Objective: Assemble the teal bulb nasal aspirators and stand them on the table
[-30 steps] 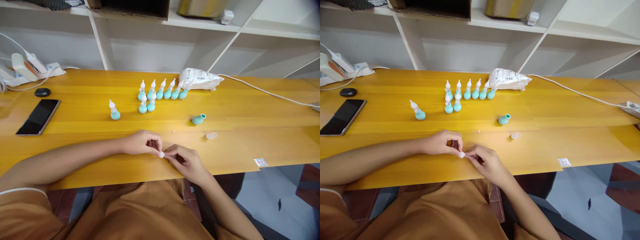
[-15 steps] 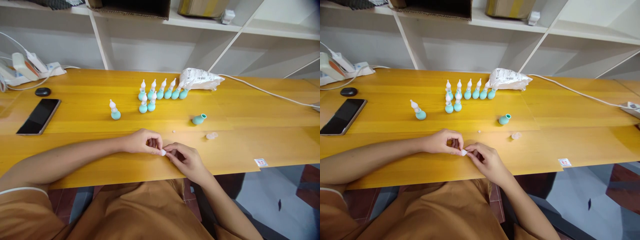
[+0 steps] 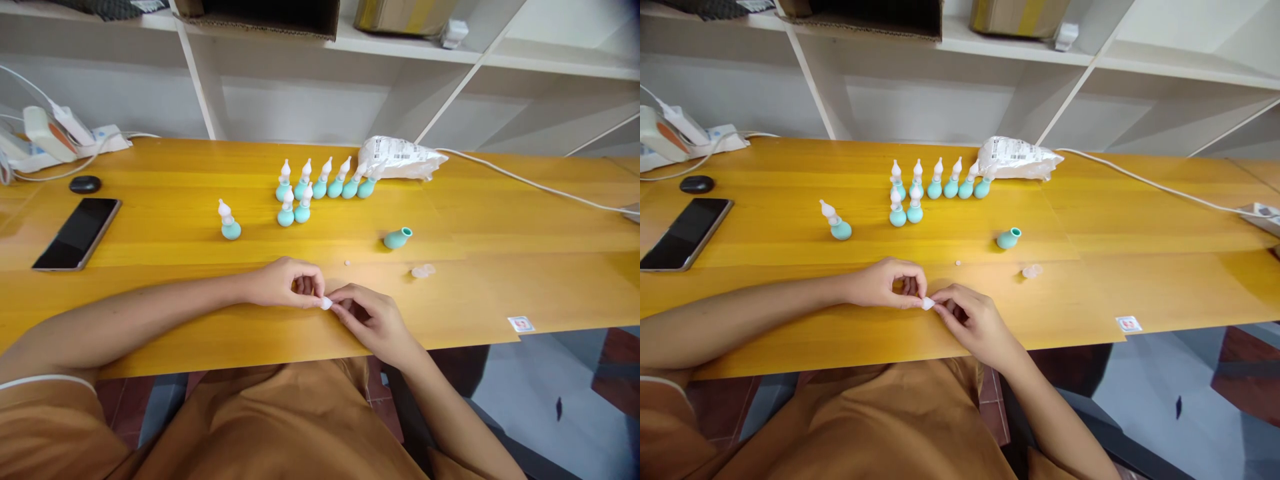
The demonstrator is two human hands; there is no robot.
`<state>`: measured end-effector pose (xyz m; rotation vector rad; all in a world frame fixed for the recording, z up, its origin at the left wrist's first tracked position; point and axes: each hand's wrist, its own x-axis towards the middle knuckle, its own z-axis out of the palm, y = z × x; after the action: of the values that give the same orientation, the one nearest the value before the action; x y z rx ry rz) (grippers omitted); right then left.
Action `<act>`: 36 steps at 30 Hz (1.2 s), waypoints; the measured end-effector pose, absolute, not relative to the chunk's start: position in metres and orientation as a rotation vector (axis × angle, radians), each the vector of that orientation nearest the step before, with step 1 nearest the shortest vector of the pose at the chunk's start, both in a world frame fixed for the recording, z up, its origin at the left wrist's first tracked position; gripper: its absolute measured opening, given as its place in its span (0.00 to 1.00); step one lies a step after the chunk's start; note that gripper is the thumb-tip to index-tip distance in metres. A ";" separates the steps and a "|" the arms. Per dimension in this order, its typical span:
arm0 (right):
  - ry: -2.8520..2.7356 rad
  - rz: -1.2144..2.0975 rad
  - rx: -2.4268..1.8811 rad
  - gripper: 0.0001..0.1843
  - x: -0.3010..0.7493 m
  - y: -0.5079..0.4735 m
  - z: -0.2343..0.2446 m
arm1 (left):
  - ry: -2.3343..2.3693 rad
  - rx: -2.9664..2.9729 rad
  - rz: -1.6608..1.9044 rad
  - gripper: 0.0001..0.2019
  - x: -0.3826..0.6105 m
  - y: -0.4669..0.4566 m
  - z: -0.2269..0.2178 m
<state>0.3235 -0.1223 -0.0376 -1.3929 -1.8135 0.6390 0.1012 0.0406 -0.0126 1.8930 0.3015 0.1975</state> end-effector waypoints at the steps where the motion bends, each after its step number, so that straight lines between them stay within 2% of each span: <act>1: -1.814 0.637 -1.395 0.08 0.323 -0.122 -0.037 | 0.301 1.892 0.197 0.17 0.101 0.041 -0.013; 6: -1.773 0.629 -1.421 0.07 0.323 -0.121 -0.036 | 0.295 1.888 0.236 0.12 0.102 0.041 -0.016; 9: -1.754 0.596 -1.442 0.11 0.324 -0.119 -0.035 | 0.299 1.879 0.285 0.08 0.102 0.041 -0.019; 15: -1.787 0.529 -1.457 0.17 0.323 -0.117 -0.033 | 0.271 1.943 0.255 0.12 0.103 0.037 -0.020; 22: -1.761 0.467 -1.488 0.09 0.323 -0.115 -0.038 | 0.281 2.111 0.299 0.10 0.102 0.035 -0.026; 31: -1.863 0.395 -1.553 0.08 0.322 -0.114 -0.034 | 0.131 2.676 0.529 0.09 0.106 0.033 -0.034; 34: -1.829 0.253 -1.687 0.10 0.338 -0.122 -0.025 | 0.075 2.762 0.512 0.07 0.112 0.039 -0.034; 36: -1.703 -0.001 -1.815 0.12 0.356 -0.128 -0.018 | 0.057 2.788 0.525 0.07 0.116 0.044 -0.034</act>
<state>0.3558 -0.1284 -0.0178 -1.8149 -1.7030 -0.0012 0.1160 0.0444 -0.0335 2.7880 0.0568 0.5251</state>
